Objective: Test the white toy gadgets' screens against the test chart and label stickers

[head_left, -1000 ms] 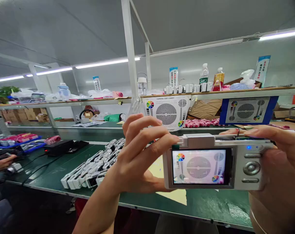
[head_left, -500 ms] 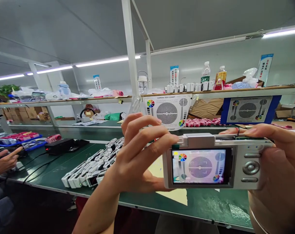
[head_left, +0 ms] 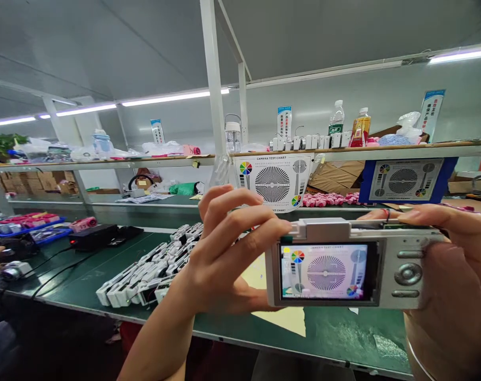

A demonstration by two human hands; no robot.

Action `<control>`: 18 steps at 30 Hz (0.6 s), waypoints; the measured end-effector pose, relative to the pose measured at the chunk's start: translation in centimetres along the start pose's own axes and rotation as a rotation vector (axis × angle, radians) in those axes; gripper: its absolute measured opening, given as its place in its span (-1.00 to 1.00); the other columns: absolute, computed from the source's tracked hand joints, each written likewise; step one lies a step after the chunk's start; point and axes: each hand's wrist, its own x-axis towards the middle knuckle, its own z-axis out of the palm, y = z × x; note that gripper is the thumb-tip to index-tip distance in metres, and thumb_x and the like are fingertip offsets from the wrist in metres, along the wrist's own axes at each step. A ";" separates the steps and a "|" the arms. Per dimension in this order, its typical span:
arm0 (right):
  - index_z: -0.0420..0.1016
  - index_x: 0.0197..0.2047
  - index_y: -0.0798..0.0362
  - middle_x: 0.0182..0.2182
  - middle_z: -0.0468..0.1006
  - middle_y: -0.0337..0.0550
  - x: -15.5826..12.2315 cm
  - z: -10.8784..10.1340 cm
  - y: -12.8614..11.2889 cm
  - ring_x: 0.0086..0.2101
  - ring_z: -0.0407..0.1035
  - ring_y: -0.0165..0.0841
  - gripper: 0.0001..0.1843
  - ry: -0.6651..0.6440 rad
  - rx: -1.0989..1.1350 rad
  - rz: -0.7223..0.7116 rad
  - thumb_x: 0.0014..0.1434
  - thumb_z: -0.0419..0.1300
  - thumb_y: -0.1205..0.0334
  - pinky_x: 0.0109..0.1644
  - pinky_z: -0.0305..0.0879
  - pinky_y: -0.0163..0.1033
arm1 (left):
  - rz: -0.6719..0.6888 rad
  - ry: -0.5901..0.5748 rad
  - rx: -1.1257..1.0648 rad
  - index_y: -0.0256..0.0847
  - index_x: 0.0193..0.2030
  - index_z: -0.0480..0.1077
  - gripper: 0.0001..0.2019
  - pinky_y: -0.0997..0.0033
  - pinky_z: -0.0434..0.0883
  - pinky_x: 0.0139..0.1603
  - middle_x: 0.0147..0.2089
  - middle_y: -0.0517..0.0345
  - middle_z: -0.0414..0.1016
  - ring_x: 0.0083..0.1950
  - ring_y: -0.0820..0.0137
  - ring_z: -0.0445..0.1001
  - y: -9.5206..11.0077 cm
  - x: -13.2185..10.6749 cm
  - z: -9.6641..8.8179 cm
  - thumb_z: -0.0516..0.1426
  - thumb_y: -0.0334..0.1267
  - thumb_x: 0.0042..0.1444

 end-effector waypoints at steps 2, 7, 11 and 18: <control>0.39 -0.13 -0.07 -0.26 0.44 -0.21 0.1 0.0 0.2 -0.15 0.38 -0.34 -0.68 0.006 0.037 0.028 0.21 -0.09 0.44 -0.10 0.40 -0.24 | -0.007 -0.004 -0.007 -0.15 -0.11 0.31 -0.63 0.13 0.29 0.03 -0.26 0.12 0.39 -0.09 0.25 0.35 -0.2 -0.1 0.2 0.06 0.05 0.06; 0.36 -0.06 -0.10 -0.17 0.46 -0.20 -0.3 -0.2 2.5 -0.13 0.39 -0.37 -0.78 -0.048 0.081 0.079 0.27 -0.03 0.24 -0.16 0.42 -0.33 | -0.067 -0.106 -0.101 -0.20 -0.05 0.27 -0.59 0.13 0.28 0.04 -0.17 0.05 0.38 -0.05 0.23 0.32 -1.0 -1.7 1.9 0.17 -0.08 -0.02; 0.27 0.07 -0.15 -0.01 0.41 -0.14 -3.5 -0.9 7.5 -0.11 0.39 -0.32 -0.68 -0.233 0.061 0.243 0.26 -0.02 0.09 -0.15 0.41 -0.28 | -0.209 -0.208 -0.220 -0.18 0.04 0.19 -0.55 0.08 0.24 0.07 -0.06 -0.01 0.36 0.00 0.21 0.29 -0.8 -7.2 5.3 0.16 -0.23 -0.01; 0.14 0.11 -0.06 0.01 0.39 -0.03 -13.9 -2.7 15.7 -0.09 0.38 -0.23 -0.54 -0.386 -0.021 0.781 0.12 0.07 0.22 -0.10 0.37 -0.19 | -0.744 -0.524 -0.472 -0.12 0.11 0.14 -0.38 0.08 0.29 0.06 0.00 0.01 0.37 0.05 0.15 0.28 5.9 -21.3 10.4 0.16 -0.39 -0.17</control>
